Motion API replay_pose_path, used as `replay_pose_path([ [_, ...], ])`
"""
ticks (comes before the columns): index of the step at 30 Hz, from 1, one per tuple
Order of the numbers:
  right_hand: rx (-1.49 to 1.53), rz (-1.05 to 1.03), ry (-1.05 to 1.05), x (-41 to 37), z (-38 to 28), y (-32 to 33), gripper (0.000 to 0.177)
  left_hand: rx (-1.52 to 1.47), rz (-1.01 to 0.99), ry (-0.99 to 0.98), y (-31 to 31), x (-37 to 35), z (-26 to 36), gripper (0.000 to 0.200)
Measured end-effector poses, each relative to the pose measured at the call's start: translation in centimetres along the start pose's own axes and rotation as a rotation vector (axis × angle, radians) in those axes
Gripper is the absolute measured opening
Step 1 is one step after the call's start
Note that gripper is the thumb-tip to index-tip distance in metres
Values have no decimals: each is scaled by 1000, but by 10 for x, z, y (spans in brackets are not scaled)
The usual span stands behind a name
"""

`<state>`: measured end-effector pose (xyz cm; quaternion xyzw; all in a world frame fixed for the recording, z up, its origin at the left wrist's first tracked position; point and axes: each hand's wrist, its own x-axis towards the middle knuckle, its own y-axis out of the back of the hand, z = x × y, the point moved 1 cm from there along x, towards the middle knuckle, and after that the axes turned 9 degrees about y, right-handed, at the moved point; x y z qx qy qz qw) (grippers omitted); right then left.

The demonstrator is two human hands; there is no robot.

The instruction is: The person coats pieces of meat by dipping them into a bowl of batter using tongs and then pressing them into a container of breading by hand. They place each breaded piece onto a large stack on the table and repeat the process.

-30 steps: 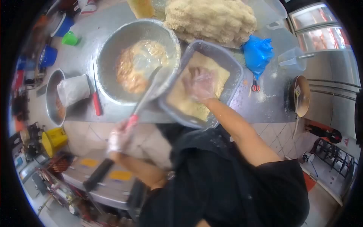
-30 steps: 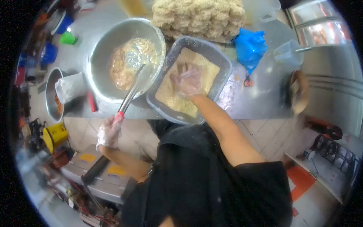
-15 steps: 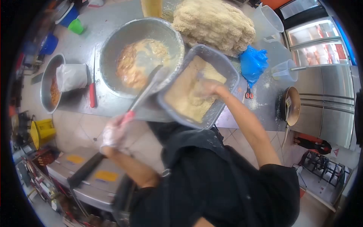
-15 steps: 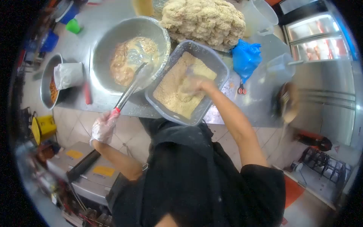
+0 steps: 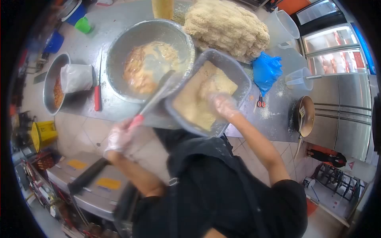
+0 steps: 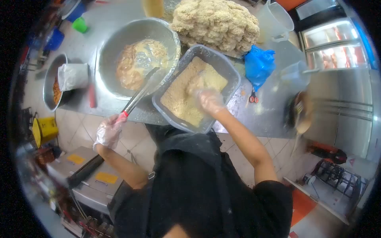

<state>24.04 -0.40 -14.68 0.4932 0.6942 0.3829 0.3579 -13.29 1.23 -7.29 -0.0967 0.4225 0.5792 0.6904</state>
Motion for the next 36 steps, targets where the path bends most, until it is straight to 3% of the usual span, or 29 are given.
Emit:
replay_pose_path([
  [2, -300, -110, 142, -11, 3, -18, 34, 22, -22, -13, 1, -3, 4, 26],
  [5, -86, -61, -43, -18, -7, -14, 35, 50, 19, -34, 3, -3, -4, 27],
  [7, -148, -320, -136, -23, -22, -2, 33, 66, 67, -41, 4, 2, -14, 28],
  [11, 46, -190, -2, -3, -6, -86, 35, 49, 38, -41, 1, -1, 0, 33],
  [12, 533, -36, -382, 11, -20, -92, 37, 57, 47, -7, 0, -6, 6, 34],
  [14, 1018, 118, -760, 32, -36, -106, 42, 50, 48, -29, 2, -3, -4, 35],
  [17, 1128, 323, -874, 51, -49, -105, 63, 61, 54, -13, 5, -10, -1, 38],
  [18, 1548, 514, -909, 53, -63, -87, 56, 78, 59, 31, 6, -14, 1, 39],
  [20, 1969, 715, -917, 52, -69, -72, 49, 80, 41, 2, 10, -12, -9, 39],
  [22, 2283, 625, -993, 46, -57, -64, 45, 72, 32, -22, 11, -13, -9, 40],
  [23, 2282, 622, -995, 44, -42, -69, 45, 126, 72, 13, 11, -14, -5, 40],
  [25, 1782, 773, -798, 35, 21, -101, 41, 184, 105, 50, 10, -13, -4, 39],
  [26, 1440, 790, -791, 27, 27, -74, 41, 161, 89, 35, 10, -10, -5, 39],
  [28, 848, 668, -800, 22, 28, -13, 41, 132, 73, 22, 9, -8, -4, 39],
  [30, 602, 542, -756, 36, 21, 25, 41, 311, 105, 48, 8, -10, 2, 52],
  [32, 366, 317, -670, 57, 17, 45, 43, 268, 120, -12, 2, -5, 2, 48],
  [33, 368, 319, -675, 68, 23, 12, 43, 225, 135, -68, 0, -3, 2, 44],
  [34, -9, 384, -468, 80, 32, -42, 46, 228, 132, -68, -2, -4, 2, 44],
  [36, -381, 449, -251, 95, 30, -49, 50, 246, 134, -31, -2, -4, 8, 47],
])
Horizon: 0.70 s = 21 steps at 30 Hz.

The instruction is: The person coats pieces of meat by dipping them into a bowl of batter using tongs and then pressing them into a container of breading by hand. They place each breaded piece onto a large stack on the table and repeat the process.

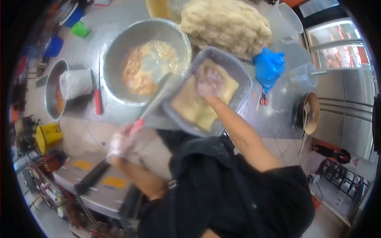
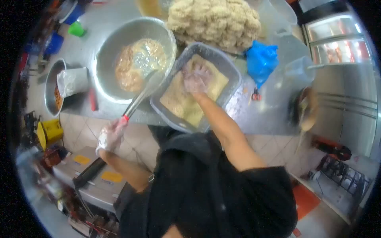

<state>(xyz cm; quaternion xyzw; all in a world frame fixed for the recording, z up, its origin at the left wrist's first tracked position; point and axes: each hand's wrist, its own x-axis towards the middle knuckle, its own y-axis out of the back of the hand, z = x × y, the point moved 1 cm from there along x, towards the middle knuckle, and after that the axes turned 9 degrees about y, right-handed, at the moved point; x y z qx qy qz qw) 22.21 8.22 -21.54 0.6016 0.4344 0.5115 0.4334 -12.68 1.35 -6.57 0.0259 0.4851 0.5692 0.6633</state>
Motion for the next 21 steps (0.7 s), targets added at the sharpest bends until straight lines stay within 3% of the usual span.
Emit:
replay_pose_path([
  [3, 64, -419, 79, 0, 16, 4, 64, 49, -43, 82, 6, -5, 7, 48],
  [5, 109, -443, 57, 14, 21, -8, 65, -23, -28, 117, 6, -6, 7, 48],
  [7, 87, -419, 17, -11, -13, 12, 62, -189, -95, 85, 2, -1, -7, 48],
  [9, 51, -366, -40, -17, -6, 16, 59, -155, -69, 52, -6, 6, -20, 47],
  [11, 626, -437, 0, 0, 33, -16, 59, -120, -19, 6, -1, 11, -14, 46],
  [12, 624, -425, 4, 11, 47, -2, 59, -179, -43, 25, -2, 6, -8, 46],
  [14, 586, -771, 100, 24, 64, 34, 70, -244, -72, 51, -4, 4, -10, 45],
  [18, 352, -744, 69, 11, 53, 47, 67, -107, -126, 102, 2, 7, -3, 49],
  [20, 110, -1057, 329, 10, 51, 64, 66, -3, -157, 159, 3, 4, 1, 55],
  [21, 102, -1035, 332, 12, 52, 70, 66, -38, -110, 105, 1, 5, -2, 49],
])
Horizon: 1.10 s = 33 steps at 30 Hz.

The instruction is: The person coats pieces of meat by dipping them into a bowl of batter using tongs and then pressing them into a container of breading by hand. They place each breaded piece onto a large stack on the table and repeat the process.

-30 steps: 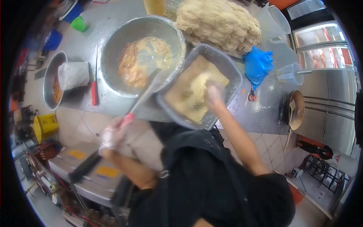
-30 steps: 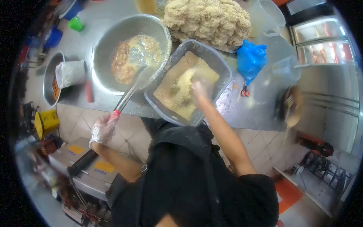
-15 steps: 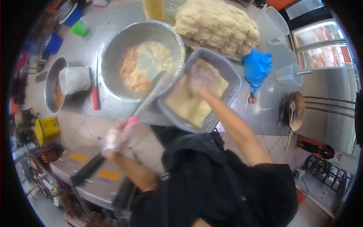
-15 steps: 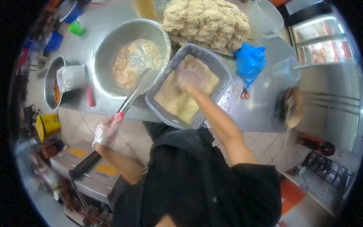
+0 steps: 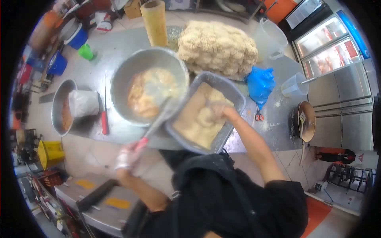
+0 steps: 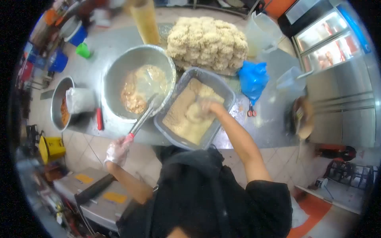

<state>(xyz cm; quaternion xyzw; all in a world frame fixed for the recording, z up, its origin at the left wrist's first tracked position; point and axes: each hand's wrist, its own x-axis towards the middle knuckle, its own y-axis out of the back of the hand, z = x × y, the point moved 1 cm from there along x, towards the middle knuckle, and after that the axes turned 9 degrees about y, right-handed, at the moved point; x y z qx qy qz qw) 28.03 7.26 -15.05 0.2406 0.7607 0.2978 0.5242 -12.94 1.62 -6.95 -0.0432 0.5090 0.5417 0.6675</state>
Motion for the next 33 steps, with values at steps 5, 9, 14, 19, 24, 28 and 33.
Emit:
replay_pose_path([
  [5, 178, 68, 191, -14, 12, -1, 51, -100, 20, -55, 2, 19, -17, 45],
  [9, 288, 397, 353, -22, 36, 12, 46, 66, 63, 21, 3, 0, 8, 54],
  [14, 174, 472, 269, -86, -28, 181, 51, -5, 67, -65, 1, 16, -1, 55],
  [19, 307, 740, 313, -30, 10, 283, 38, -22, 117, -159, 4, 2, 16, 47],
  [24, 186, 947, 790, 106, 96, 332, 35, 91, 162, -108, 11, 6, 14, 44],
  [28, -247, 817, 41, 116, 49, 262, 53, 133, 147, -50, 10, 23, -16, 44],
  [33, -243, 496, -149, 85, 17, 301, 59, 15, 129, 48, 25, -2, 27, 44],
])
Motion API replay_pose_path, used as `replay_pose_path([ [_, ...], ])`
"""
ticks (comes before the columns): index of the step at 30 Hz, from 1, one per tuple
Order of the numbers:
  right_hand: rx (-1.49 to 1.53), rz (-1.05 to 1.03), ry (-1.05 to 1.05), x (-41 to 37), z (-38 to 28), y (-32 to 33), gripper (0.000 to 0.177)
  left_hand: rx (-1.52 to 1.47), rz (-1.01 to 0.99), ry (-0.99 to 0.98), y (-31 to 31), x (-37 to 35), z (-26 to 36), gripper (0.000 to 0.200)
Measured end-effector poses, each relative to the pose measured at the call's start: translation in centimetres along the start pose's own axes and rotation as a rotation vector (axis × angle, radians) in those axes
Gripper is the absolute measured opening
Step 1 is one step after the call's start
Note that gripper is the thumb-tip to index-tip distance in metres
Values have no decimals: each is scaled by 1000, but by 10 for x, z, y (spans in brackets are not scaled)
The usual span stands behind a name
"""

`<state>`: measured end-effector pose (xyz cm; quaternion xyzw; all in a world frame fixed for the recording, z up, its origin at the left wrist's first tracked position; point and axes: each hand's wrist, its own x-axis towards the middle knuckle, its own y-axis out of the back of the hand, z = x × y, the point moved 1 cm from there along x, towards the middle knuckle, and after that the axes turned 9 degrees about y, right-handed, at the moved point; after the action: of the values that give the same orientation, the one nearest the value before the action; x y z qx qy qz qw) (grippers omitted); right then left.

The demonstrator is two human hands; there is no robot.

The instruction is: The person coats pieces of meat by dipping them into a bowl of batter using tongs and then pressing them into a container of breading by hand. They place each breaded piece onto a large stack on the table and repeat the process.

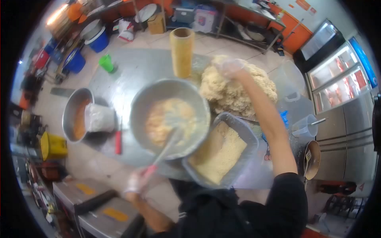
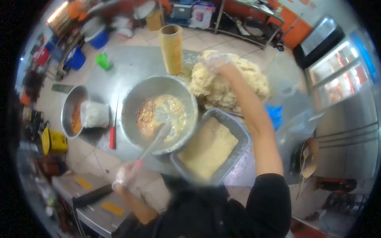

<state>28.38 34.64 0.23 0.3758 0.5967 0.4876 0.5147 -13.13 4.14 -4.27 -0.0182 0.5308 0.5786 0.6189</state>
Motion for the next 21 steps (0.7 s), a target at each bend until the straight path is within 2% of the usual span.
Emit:
replay_pose_path([
  [2, 40, 181, 167, 21, 32, -25, 50, -66, 95, -186, -2, 7, -10, 46],
  [3, -2, 490, 373, 36, 54, -50, 45, -79, 134, -256, 1, 12, -11, 50],
  [4, -32, 810, 569, 50, 68, -69, 40, 22, 179, -125, 9, 10, 1, 52],
  [5, -39, 566, 443, 61, 64, -74, 37, 123, 215, 5, 12, 6, 13, 55],
  [6, -59, 327, 308, 66, 60, -70, 34, 121, 231, 31, 13, 8, 18, 55],
  [7, -44, 327, 325, 62, 57, -63, 34, 135, 257, 66, 13, 12, 20, 59],
  [8, 162, 298, 265, 52, 56, -54, 33, 148, 279, 95, 12, 18, 25, 63],
  [10, 365, 268, 212, 39, 60, -58, 34, 239, 308, 185, 10, 28, 44, 60],
  [11, 505, 512, 250, 33, 63, -64, 27, 334, 330, 263, 8, 31, 52, 56],
  [13, 1023, 797, 373, 32, 86, -91, 26, 323, 345, 261, 5, 39, 65, 55],
  [15, 908, 819, 514, 16, 100, -97, 37, 322, 361, 245, 0, 56, 67, 54],
  [17, 556, 745, 403, -45, 64, -55, 46, 338, 387, 190, 6, 64, 68, 53],
  [18, 299, 740, 334, -66, 57, -50, 39, 357, 387, 144, 11, 60, 68, 52],
  [20, 453, 793, 483, -87, 59, -54, 38, 358, 442, 99, 24, 29, 66, 51],
  [21, 670, 715, 491, -105, 51, -42, 37, 360, 454, 71, 29, 21, 70, 50],
])
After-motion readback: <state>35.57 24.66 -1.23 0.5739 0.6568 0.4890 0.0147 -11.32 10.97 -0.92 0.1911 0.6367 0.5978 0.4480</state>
